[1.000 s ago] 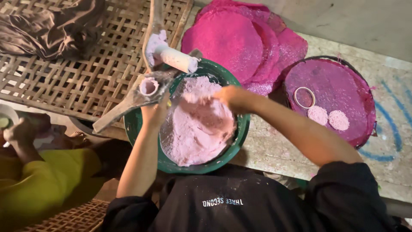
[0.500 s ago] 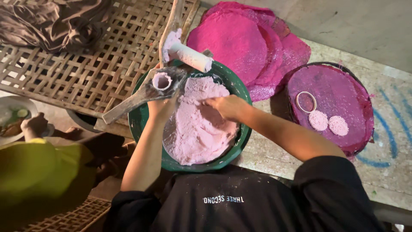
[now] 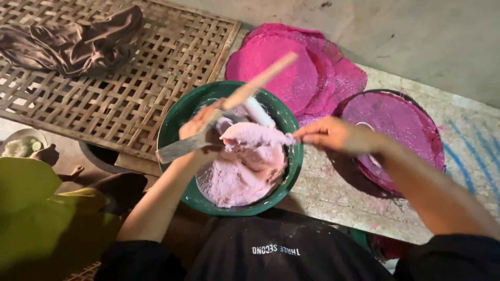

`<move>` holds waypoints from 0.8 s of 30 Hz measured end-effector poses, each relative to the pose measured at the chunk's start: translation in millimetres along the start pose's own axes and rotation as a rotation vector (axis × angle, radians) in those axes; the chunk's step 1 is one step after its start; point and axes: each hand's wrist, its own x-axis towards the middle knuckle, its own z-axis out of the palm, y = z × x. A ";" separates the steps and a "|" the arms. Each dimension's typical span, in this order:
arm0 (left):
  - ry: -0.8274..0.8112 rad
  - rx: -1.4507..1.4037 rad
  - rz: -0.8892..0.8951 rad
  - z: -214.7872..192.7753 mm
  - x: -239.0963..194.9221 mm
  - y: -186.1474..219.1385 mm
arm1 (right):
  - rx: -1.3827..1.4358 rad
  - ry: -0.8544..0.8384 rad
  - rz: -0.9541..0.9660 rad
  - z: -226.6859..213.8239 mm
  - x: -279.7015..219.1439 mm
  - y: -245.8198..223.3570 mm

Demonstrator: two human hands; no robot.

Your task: The person scoops pink cotton candy from a green bucket and places it into a circular metal mold on a pink sheet. They use a wooden stick to press and shape the candy into a round disc, repeating this process to create multiple discs.

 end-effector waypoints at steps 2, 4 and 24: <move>-0.231 -0.086 -0.079 4.0 1.7 9.9 | -0.174 0.047 0.045 -16.7 2.2 -14.0; -0.235 -0.141 -0.063 8.7 6.8 18.2 | -0.529 0.213 -0.117 -26.2 3.9 -31.9; -0.265 -0.172 -0.099 7.2 8.1 36.7 | -1.289 0.500 -0.335 62.2 12.2 -97.5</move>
